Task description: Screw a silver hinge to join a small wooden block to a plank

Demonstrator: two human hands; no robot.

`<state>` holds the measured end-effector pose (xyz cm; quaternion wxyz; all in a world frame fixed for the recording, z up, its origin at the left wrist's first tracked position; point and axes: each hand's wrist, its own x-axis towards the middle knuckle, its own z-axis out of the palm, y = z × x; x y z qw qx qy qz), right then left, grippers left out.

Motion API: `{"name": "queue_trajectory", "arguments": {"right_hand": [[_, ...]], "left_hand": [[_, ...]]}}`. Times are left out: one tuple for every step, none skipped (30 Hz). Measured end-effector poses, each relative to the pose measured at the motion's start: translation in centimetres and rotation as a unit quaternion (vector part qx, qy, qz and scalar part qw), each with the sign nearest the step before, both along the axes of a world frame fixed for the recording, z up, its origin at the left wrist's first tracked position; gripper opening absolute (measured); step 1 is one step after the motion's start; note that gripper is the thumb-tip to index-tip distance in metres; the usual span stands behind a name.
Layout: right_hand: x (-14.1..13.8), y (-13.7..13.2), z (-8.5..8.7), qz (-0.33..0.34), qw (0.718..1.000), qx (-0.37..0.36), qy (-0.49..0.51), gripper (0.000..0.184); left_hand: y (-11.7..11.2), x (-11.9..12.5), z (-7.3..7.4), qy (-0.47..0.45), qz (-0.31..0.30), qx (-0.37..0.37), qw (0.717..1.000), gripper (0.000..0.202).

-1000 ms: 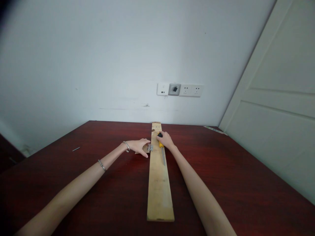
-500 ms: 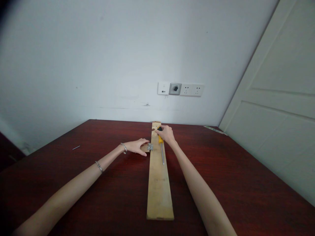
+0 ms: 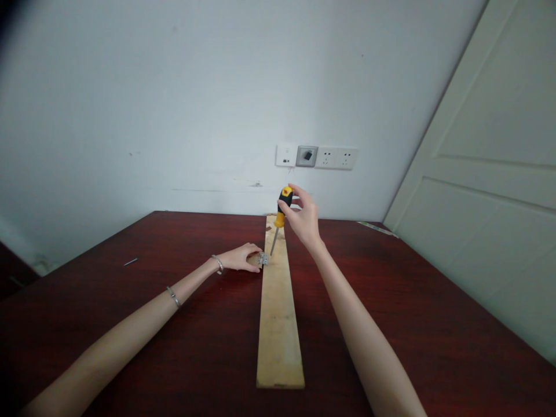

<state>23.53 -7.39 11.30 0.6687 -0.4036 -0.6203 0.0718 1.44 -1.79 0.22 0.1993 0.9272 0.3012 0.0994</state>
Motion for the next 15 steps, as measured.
{"name": "queue_trajectory", "arguments": {"right_hand": [[-0.1,-0.2,0.0,0.002,1.0,0.007,-0.004,0.051],[-0.3,-0.3,-0.1,0.003,1.0,0.015,-0.008,0.05],[-0.4,-0.3,-0.2,0.004,1.0,0.022,-0.013,0.049],[-0.6,-0.4,-0.3,0.006,0.999,0.028,-0.019,0.048],[-0.7,-0.4,-0.4,0.01,0.999,0.032,-0.025,0.048],[-0.8,-0.3,-0.5,0.015,0.999,0.034,-0.031,0.048],[-1.0,-0.3,-0.6,0.022,0.999,0.034,-0.036,0.048],[-1.1,-0.3,-0.8,0.029,0.998,0.034,-0.04,0.048],[-1.3,-0.3,-0.9,0.035,0.998,0.033,-0.042,0.048],[-1.5,-0.4,-1.0,0.041,0.998,0.03,-0.044,0.048],[-1.6,-0.4,-1.1,0.045,0.998,0.027,-0.044,0.048],[-1.8,-0.5,-1.2,0.049,0.998,0.024,-0.045,0.048],[-1.9,-0.5,-1.3,0.053,0.997,0.021,-0.045,0.048],[-2.0,-0.5,-1.3,0.057,0.997,0.019,-0.045,0.048],[-2.1,-0.6,-1.4,0.062,0.997,0.019,-0.045,0.048]], "left_hand": [[-0.1,0.0,0.0,-0.003,0.001,0.002,1.0,0.064],[-0.1,0.1,0.1,-0.006,0.003,0.003,1.0,0.062],[-0.1,0.1,0.1,-0.008,0.004,0.005,1.0,0.061],[-0.1,0.1,0.0,-0.01,0.005,0.006,1.0,0.061],[0.0,0.0,0.0,-0.012,0.004,0.007,1.0,0.06],[0.0,0.0,-0.1,-0.013,0.003,0.007,1.0,0.061],[0.1,0.0,-0.1,-0.014,0.002,0.007,1.0,0.061],[0.1,-0.1,-0.2,-0.014,0.001,0.006,1.0,0.062],[0.1,-0.1,-0.2,-0.015,0.002,0.006,1.0,0.063],[0.1,-0.1,-0.2,-0.015,0.002,0.005,1.0,0.063],[0.1,-0.1,-0.2,-0.014,0.001,0.004,1.0,0.063],[0.0,-0.1,-0.1,-0.013,0.002,0.004,1.0,0.063],[0.0,-0.1,-0.1,-0.013,0.002,0.003,1.0,0.062],[-0.1,-0.1,0.0,-0.013,0.004,0.003,1.0,0.062],[-0.1,-0.1,0.0,-0.013,0.007,0.001,1.0,0.062]]}}
